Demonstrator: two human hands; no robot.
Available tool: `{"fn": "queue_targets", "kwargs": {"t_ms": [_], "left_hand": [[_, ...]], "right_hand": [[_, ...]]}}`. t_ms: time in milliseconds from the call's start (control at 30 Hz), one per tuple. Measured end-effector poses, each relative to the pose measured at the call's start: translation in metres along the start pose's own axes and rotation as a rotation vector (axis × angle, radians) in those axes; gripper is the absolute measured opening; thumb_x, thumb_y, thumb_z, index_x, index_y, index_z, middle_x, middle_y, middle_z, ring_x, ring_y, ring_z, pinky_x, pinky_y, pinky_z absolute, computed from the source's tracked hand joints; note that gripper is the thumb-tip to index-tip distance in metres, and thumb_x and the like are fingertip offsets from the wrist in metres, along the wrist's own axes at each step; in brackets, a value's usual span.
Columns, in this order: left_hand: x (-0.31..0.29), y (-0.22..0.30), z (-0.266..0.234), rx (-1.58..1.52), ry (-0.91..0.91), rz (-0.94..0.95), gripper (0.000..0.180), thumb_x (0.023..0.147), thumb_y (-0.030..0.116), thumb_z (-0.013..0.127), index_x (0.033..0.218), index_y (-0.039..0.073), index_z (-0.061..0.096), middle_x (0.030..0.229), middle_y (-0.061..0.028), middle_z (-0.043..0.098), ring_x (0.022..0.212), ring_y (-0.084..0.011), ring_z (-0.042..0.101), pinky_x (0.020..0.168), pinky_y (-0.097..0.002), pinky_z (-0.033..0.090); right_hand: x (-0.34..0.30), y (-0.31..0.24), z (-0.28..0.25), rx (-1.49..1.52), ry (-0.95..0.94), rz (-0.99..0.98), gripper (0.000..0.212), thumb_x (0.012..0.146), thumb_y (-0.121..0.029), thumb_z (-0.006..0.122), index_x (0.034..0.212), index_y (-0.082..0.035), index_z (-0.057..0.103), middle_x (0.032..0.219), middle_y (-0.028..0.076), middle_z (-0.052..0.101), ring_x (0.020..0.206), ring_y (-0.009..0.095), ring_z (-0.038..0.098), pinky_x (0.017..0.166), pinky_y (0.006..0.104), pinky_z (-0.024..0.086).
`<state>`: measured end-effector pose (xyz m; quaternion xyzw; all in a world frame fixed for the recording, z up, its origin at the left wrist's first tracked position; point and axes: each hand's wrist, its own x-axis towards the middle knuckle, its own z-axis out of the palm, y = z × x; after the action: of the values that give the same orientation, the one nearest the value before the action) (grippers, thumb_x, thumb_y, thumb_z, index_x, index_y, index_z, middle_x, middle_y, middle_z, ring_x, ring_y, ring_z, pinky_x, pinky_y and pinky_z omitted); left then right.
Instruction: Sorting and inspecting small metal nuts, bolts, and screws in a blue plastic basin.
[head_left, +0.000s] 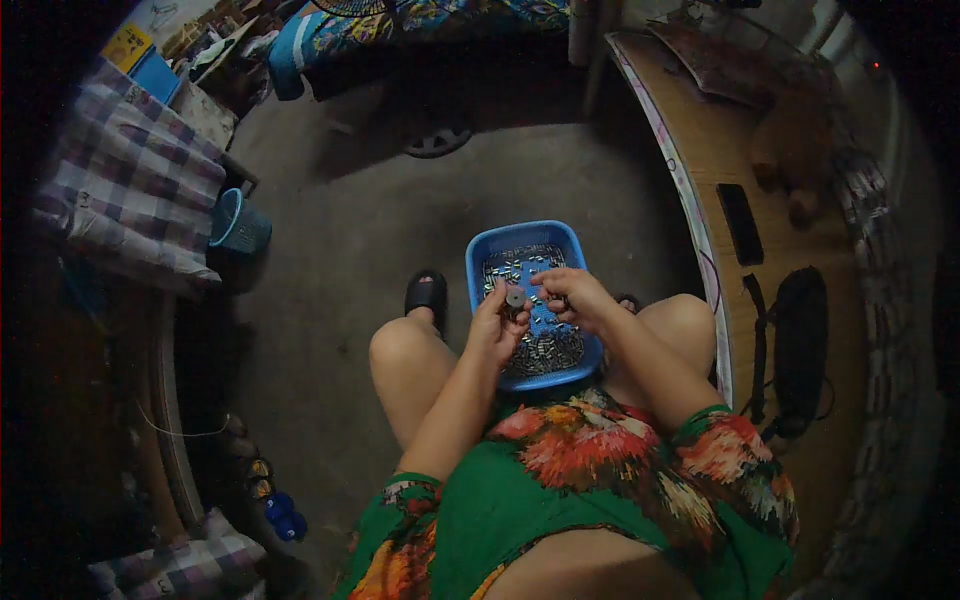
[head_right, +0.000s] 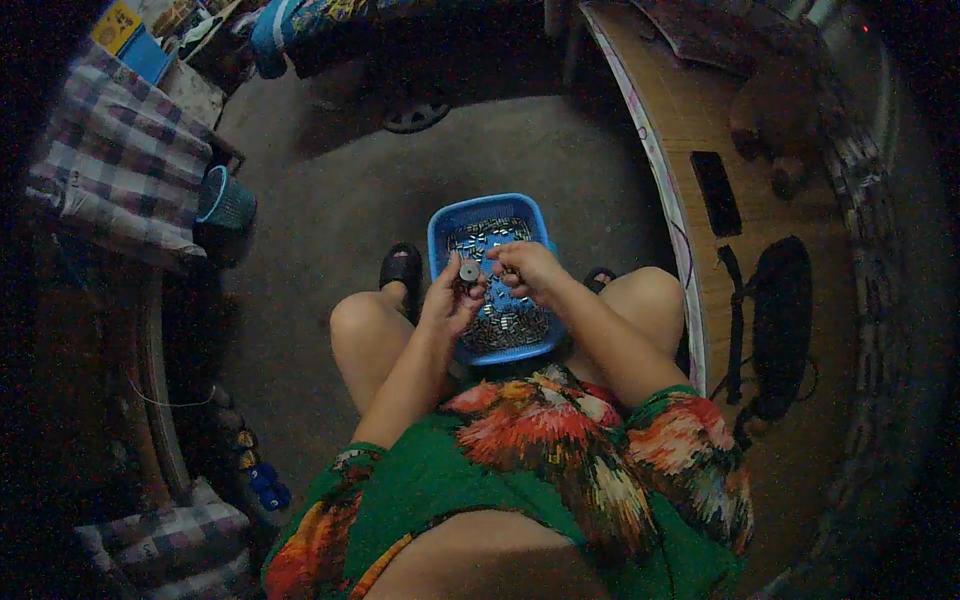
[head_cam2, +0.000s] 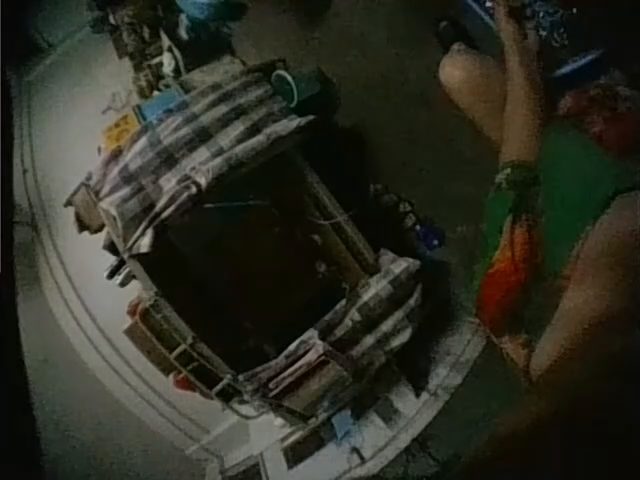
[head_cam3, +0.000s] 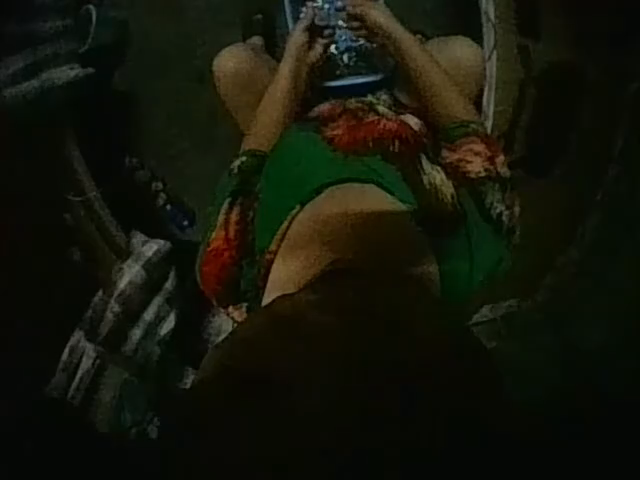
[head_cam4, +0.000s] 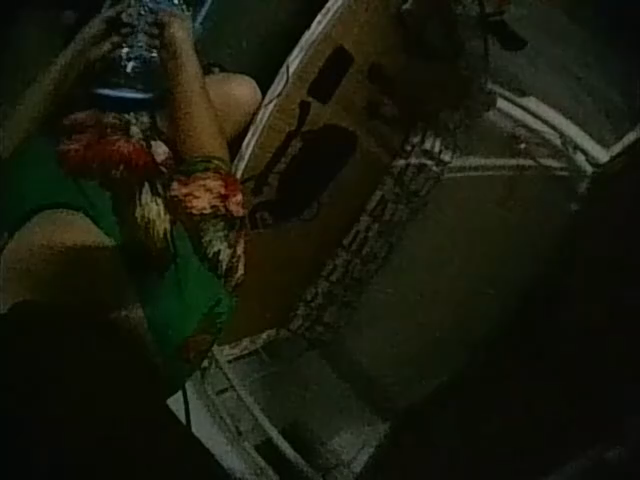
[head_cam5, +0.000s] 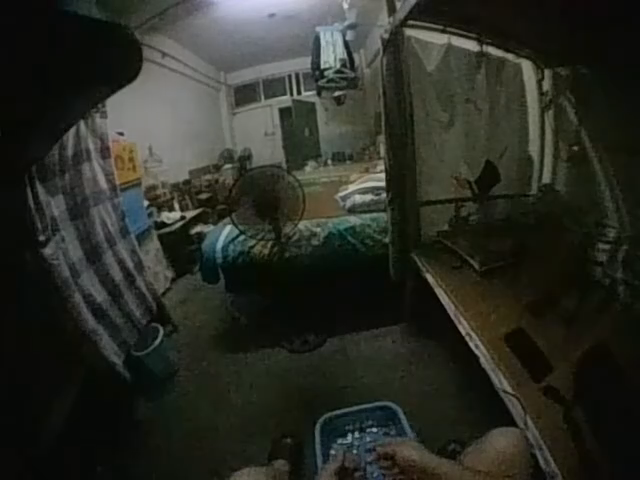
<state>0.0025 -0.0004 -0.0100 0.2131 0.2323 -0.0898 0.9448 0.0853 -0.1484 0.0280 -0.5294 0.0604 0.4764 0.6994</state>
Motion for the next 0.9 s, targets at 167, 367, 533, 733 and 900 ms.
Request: {"fn": "queue_targets", "kwargs": {"t_ms": [167,367,533,733,900], "left_hand": [[0.000,-0.001,-0.002,0.037,0.014,0.002,0.026,0.084,0.034,0.049,0.087,0.008,0.049,0.071,-0.0102,0.054,0.050,-0.0138,0.044,0.040,-0.0216,0.032],[0.001,-0.003,0.000,0.077,0.020,0.045,0.021,0.083,0.027,0.052,0.086,0.007,0.050,0.074,-0.0089,0.054,0.060,-0.0148,0.048,0.047,-0.0219,0.039],[0.004,-0.004,-0.006,0.029,-0.016,0.054,0.015,0.078,0.018,0.059,0.085,0.007,0.051,0.078,-0.0106,0.058,0.063,-0.0171,0.055,0.055,-0.0250,0.048],[0.003,-0.003,0.000,0.033,0.033,0.019,0.017,0.079,0.022,0.059,0.083,0.007,0.051,0.071,-0.0067,0.056,0.059,-0.0150,0.054,0.051,-0.0235,0.047],[0.000,-0.003,0.002,0.037,0.035,0.016,0.024,0.081,0.027,0.056,0.083,0.003,0.052,0.071,-0.0071,0.054,0.061,-0.0148,0.052,0.051,-0.0224,0.046]], "right_hand": [[-0.003,0.001,0.007,-0.103,0.031,-0.077,0.010,0.082,-0.016,0.050,0.087,-0.007,0.050,0.070,0.000,0.048,0.047,0.005,0.039,0.037,0.0166,0.024],[0.002,0.003,-0.002,-0.196,-0.071,-0.035,0.014,0.079,-0.016,0.057,0.088,-0.008,0.050,0.067,-0.001,0.049,0.051,0.005,0.041,0.038,0.0167,0.028],[0.003,0.003,-0.001,-0.089,-0.017,-0.037,0.021,0.076,-0.016,0.061,0.093,-0.006,0.052,0.064,-0.003,0.047,0.055,0.004,0.042,0.041,0.0159,0.031],[-0.003,-0.002,0.005,-0.264,0.006,-0.047,0.021,0.077,-0.016,0.060,0.094,-0.005,0.054,0.060,-0.004,0.047,0.049,0.003,0.038,0.041,0.0166,0.028],[-0.002,0.005,0.008,-0.300,0.063,-0.116,0.017,0.077,-0.017,0.060,0.089,-0.005,0.059,0.059,-0.005,0.046,0.047,0.003,0.037,0.041,0.0173,0.028]]}}
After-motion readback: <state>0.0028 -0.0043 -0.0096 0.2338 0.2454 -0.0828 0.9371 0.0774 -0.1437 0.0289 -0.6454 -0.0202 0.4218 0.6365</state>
